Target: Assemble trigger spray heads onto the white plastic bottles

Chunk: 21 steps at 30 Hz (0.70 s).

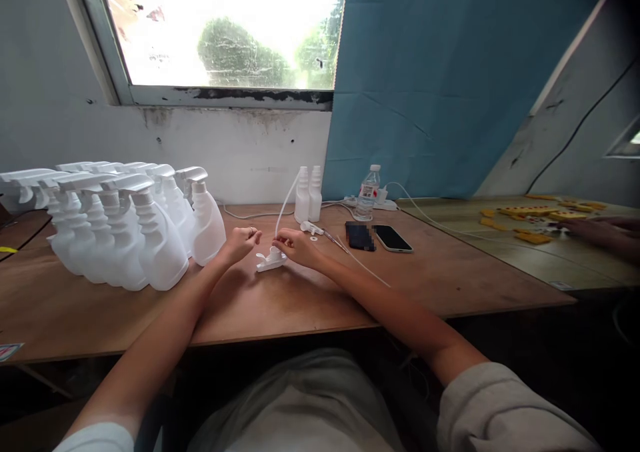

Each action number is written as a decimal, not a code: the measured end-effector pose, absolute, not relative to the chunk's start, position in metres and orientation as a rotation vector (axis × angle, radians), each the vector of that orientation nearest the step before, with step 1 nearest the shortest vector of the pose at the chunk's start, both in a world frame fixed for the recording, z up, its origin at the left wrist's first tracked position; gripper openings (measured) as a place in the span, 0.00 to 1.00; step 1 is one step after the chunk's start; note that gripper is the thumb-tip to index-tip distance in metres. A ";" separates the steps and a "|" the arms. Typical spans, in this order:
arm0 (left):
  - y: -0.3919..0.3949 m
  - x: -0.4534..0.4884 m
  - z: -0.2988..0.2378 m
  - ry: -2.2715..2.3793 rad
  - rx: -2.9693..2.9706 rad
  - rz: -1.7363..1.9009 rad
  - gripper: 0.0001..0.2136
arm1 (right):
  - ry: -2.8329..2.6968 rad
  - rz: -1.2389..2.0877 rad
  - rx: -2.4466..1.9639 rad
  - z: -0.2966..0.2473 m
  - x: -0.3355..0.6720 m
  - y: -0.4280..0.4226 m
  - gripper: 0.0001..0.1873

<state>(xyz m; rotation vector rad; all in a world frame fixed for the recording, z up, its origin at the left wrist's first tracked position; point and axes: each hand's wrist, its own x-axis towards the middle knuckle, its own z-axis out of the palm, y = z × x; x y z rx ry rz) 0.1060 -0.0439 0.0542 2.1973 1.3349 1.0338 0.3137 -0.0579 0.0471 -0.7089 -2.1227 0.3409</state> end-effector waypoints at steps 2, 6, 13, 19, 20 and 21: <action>-0.050 0.107 0.057 1.291 2.229 0.912 0.24 | -2.140 0.376 -0.720 0.051 0.316 -0.058 0.14; -0.061 0.111 0.062 1.112 2.328 0.639 0.24 | -2.047 0.557 -0.737 0.063 0.329 -0.040 0.20; -0.066 0.115 0.060 1.063 2.345 0.518 0.23 | -1.729 0.090 -1.400 0.092 0.353 0.043 0.15; -0.060 0.114 0.057 1.102 2.326 0.541 0.24 | -1.608 -0.040 -1.932 0.084 0.350 0.081 0.31; -0.060 0.114 0.056 1.112 2.315 0.545 0.24 | -1.602 -0.031 -1.938 0.082 0.348 0.083 0.30; -0.059 0.114 0.055 1.121 2.305 0.548 0.25 | -1.600 -0.021 -1.934 0.080 0.346 0.084 0.28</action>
